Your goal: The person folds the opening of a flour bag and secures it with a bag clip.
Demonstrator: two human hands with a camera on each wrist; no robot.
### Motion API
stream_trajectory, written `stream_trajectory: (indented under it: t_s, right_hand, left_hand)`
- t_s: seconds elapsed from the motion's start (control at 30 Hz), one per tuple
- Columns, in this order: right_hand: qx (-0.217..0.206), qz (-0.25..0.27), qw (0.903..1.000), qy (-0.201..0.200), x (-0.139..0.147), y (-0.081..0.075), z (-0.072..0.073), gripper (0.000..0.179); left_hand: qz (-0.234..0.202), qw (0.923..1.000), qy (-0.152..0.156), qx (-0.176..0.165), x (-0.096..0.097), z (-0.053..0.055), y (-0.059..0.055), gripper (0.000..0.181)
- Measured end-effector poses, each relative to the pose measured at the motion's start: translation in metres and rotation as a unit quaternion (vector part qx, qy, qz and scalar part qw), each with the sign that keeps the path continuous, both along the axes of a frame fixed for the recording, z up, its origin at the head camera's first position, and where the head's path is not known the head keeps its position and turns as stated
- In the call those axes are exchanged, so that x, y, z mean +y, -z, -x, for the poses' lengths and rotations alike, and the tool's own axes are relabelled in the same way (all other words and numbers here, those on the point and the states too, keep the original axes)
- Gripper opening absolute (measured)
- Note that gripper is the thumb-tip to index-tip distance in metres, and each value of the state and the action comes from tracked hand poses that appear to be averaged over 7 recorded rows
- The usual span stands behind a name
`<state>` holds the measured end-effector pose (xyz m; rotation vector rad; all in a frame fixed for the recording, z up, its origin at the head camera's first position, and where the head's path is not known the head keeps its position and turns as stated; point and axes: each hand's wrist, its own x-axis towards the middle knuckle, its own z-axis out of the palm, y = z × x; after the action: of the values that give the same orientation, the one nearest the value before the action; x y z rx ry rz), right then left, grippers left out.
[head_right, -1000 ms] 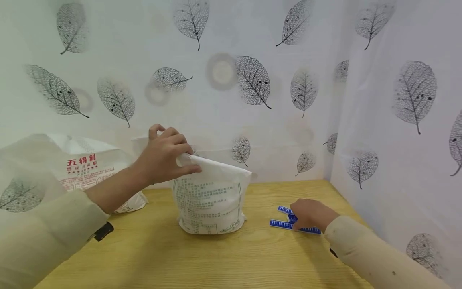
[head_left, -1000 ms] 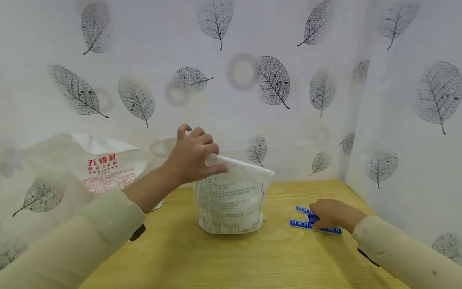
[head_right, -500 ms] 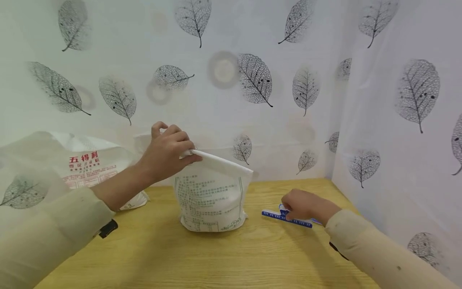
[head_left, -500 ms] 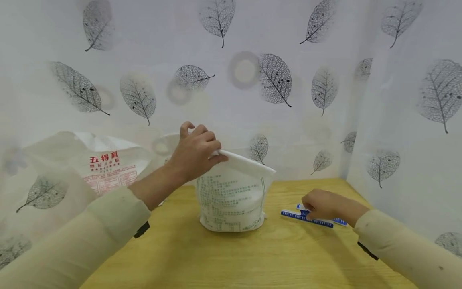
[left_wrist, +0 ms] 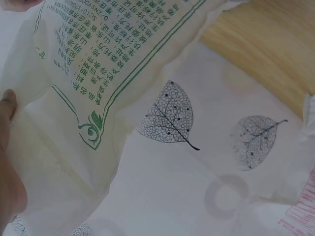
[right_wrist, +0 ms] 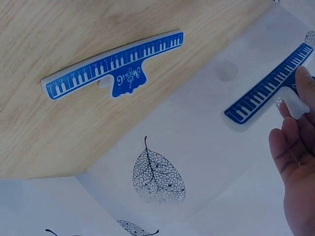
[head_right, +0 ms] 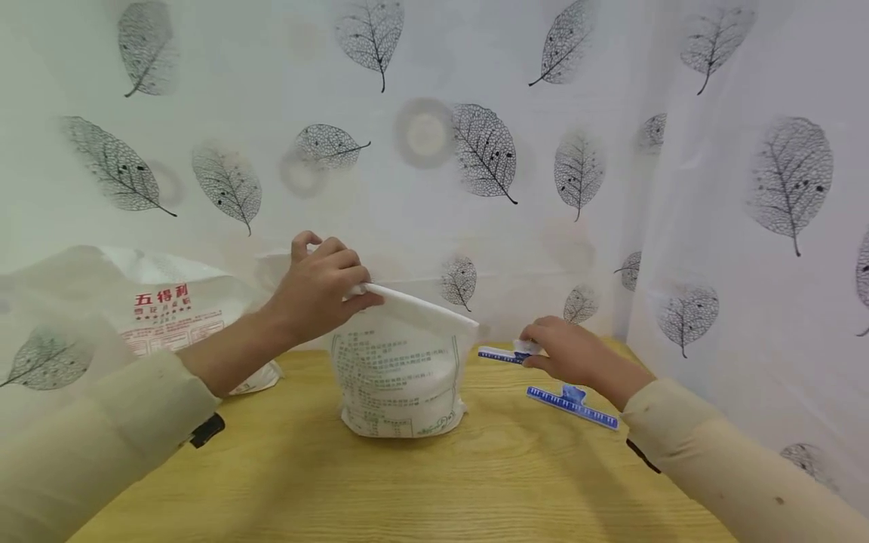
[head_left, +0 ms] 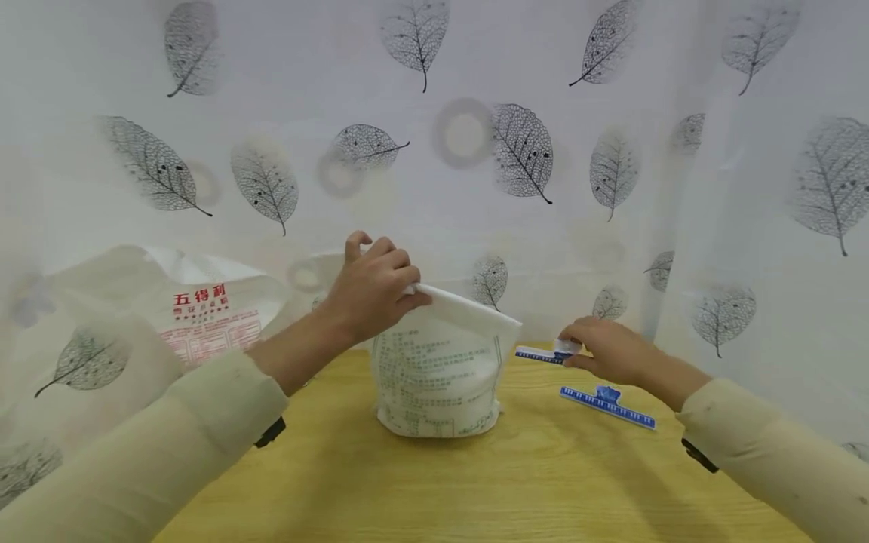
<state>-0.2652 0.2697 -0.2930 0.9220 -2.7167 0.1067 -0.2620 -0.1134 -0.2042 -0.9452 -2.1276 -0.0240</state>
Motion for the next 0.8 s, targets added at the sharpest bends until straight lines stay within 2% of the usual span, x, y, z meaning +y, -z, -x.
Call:
stream_trajectory:
  t_s: [0.13,0.27,0.37,0.47,0.6,0.8]
  right_hand:
    - [0.069,0.038,0.9969,-0.004,0.000,-0.009,0.000,0.026]
    - [0.160,0.077,0.9839,-0.015,0.004,-0.009,-0.001,0.032]
    - [0.208,0.096,0.9731,-0.025,0.006,-0.010,-0.001,0.036]
    - [0.221,0.105,0.9691,-0.030,0.007,-0.013,-0.001,0.037]
    - [0.220,0.110,0.9688,-0.030,0.004,-0.016,-0.005,0.034]
    - [0.231,0.108,0.9654,-0.053,0.002,-0.017,-0.010,0.035]
  left_hand:
    - [0.001,1.0000,-0.003,0.007,0.001,0.001,-0.002,0.027]
    - [0.009,1.0000,-0.002,0.003,0.001,0.000,0.000,0.028]
    - [0.015,0.9999,-0.003,-0.001,0.001,0.000,0.003,0.029]
    - [0.015,0.9999,-0.004,0.000,0.001,-0.001,0.004,0.029]
    - [0.014,0.9999,-0.005,0.000,0.001,0.000,0.004,0.028]
    - [0.013,0.9999,-0.006,-0.005,0.002,0.000,0.002,0.027]
